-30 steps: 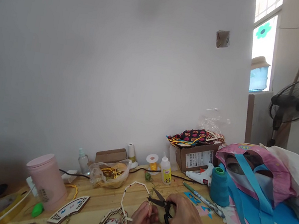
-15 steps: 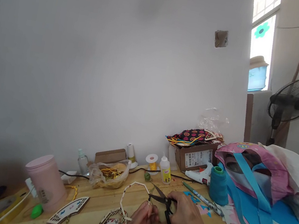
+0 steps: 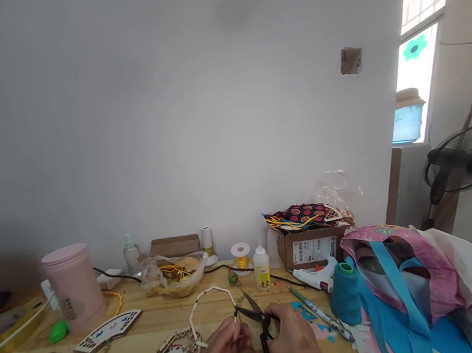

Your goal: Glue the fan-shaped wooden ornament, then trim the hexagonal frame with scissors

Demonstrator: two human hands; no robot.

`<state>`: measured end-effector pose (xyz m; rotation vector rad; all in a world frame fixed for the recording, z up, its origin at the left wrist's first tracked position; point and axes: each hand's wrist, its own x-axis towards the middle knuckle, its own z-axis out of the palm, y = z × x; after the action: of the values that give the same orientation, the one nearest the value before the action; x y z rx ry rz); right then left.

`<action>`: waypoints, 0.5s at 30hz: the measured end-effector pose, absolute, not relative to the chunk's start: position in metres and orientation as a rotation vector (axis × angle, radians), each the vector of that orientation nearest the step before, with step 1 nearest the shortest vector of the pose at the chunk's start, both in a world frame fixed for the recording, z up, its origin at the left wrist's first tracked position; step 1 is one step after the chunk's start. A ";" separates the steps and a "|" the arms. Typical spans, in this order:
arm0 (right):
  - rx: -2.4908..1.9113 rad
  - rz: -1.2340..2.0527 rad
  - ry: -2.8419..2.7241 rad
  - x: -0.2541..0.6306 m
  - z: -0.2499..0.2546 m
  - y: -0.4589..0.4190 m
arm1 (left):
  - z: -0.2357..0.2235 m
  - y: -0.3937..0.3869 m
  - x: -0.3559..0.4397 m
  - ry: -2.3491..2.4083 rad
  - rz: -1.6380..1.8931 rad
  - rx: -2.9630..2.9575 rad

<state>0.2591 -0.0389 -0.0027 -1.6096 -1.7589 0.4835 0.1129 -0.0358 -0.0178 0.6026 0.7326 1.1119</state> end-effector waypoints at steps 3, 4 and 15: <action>-1.578 0.478 -1.773 0.259 -0.004 -0.039 | -0.017 -0.036 0.113 0.733 1.107 0.604; -1.574 0.478 -1.765 0.259 -0.005 -0.039 | -0.017 -0.036 0.114 0.730 1.105 0.610; -1.351 0.605 -1.613 0.263 -0.002 -0.032 | -0.020 -0.034 0.113 0.671 1.098 0.730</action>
<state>0.2633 -0.0319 -0.0023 -1.3512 -1.6134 0.6049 0.1134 -0.0342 -0.0199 0.7298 0.6706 1.0976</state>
